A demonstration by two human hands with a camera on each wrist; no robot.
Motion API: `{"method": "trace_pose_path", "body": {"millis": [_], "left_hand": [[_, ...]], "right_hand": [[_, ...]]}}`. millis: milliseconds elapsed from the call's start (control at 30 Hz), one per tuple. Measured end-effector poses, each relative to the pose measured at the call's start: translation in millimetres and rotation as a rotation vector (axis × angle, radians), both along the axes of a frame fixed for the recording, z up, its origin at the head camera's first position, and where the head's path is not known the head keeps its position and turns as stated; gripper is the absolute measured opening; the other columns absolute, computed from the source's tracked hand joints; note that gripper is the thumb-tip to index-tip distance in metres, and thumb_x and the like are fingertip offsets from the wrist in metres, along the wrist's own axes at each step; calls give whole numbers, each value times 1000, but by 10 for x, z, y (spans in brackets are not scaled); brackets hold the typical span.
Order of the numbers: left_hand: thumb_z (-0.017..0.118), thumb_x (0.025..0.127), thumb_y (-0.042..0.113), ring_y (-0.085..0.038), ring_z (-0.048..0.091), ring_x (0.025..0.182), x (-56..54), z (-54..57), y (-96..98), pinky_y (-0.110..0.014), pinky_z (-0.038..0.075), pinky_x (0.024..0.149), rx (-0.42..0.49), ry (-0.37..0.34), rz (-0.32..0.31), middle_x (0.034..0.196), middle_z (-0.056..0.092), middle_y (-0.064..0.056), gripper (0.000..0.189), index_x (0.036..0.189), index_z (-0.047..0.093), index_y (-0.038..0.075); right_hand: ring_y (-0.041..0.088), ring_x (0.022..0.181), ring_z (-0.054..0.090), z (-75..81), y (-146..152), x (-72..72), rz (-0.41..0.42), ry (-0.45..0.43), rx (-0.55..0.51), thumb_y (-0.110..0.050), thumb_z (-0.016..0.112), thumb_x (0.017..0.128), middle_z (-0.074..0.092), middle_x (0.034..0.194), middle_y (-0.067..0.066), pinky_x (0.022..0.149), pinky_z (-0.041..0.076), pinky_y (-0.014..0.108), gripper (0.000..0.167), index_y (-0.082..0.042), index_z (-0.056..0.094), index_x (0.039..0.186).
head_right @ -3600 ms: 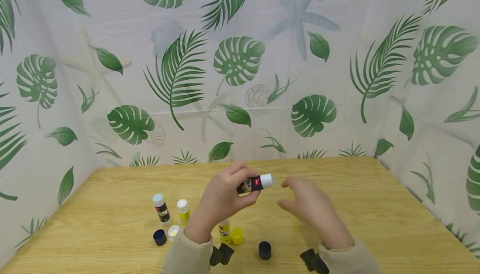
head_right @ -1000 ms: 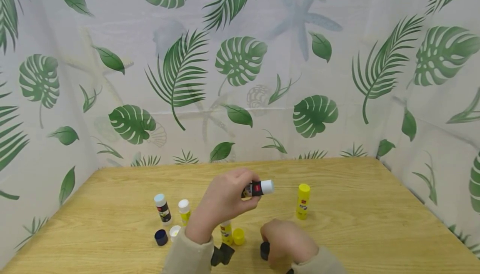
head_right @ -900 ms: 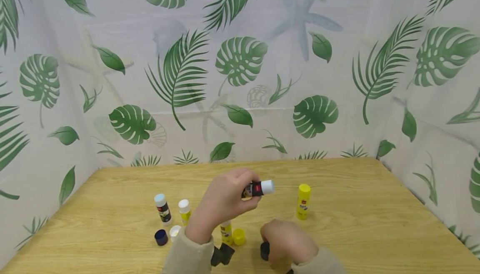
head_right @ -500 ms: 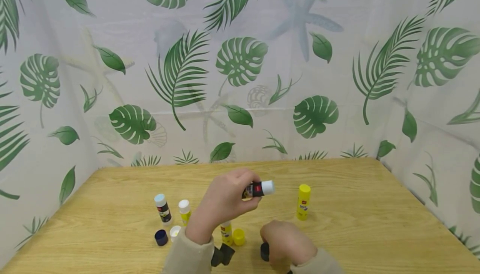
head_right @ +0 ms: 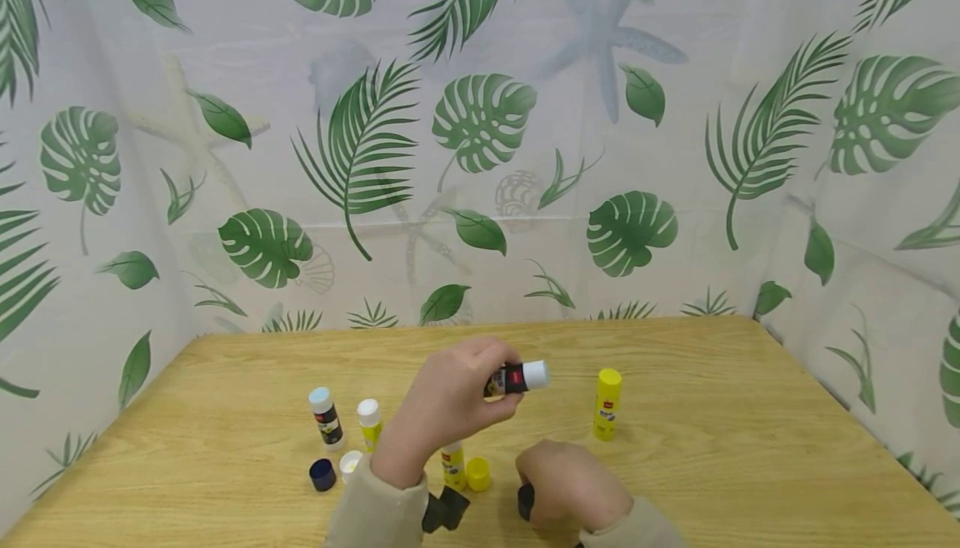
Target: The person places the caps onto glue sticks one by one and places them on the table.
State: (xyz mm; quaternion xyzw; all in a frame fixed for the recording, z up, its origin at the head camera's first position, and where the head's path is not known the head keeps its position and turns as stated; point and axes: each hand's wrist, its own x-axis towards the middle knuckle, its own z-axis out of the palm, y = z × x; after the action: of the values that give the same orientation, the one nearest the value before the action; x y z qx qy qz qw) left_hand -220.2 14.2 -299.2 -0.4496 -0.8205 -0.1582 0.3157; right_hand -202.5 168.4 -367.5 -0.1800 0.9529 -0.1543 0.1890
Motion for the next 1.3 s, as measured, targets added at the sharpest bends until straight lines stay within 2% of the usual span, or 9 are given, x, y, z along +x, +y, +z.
{"method": "trace_pose_path", "body": {"millis": [300, 567, 767, 867, 1133, 1300], "left_hand": [[69, 71, 18, -2, 46, 62, -2, -3, 8, -10, 36, 53, 0, 9, -4, 79, 59, 6, 19, 85, 58, 12], [69, 71, 18, -2, 46, 62, -1, -6, 13, -10, 37, 54, 1, 0, -4, 79, 59, 6, 19, 85, 59, 12], [69, 72, 18, -2, 45, 61, -6, -6, 9, -10, 36, 53, 3, -3, -7, 78, 58, 6, 18, 85, 58, 12], [69, 72, 18, -2, 44, 60, -5, -3, 9, -10, 35, 53, 3, -10, -7, 78, 57, 6, 18, 85, 58, 12], [69, 72, 18, -2, 44, 59, -3, -7, 1, -10, 35, 51, 9, -5, -4, 78, 57, 6, 18, 85, 58, 13], [69, 72, 19, -2, 44, 60, -4, -9, 6, -10, 36, 52, 1, -3, 8, 79, 57, 6, 19, 86, 57, 13]], "right_hand": [[15, 61, 45, 25, 10, 13, -17, 9, -55, -5, 75, 63, 52, 71, -5, 59, 41, 32, 25, -12, 58, 79], [12, 57, 41, 88, 124, -25, 101, 138, -183, -3, 72, 64, 48, 66, -4, 51, 35, 25, 23, -9, 52, 75], [11, 48, 30, 237, 182, -6, 28, 192, -266, 1, 63, 61, 37, 58, -1, 44, 22, 24, 22, -7, 44, 69], [10, 46, 26, 319, 208, -8, 11, 197, -307, 3, 61, 61, 33, 56, -1, 43, 21, 24, 21, -6, 43, 68], [11, 50, 33, 550, 328, -10, -33, 290, -363, 2, 63, 65, 42, 60, 0, 47, 28, 24, 21, -5, 48, 78], [12, 53, 41, 669, 412, 23, -83, 344, -368, -1, 64, 69, 50, 66, 1, 47, 35, 26, 20, -5, 46, 76]]}}
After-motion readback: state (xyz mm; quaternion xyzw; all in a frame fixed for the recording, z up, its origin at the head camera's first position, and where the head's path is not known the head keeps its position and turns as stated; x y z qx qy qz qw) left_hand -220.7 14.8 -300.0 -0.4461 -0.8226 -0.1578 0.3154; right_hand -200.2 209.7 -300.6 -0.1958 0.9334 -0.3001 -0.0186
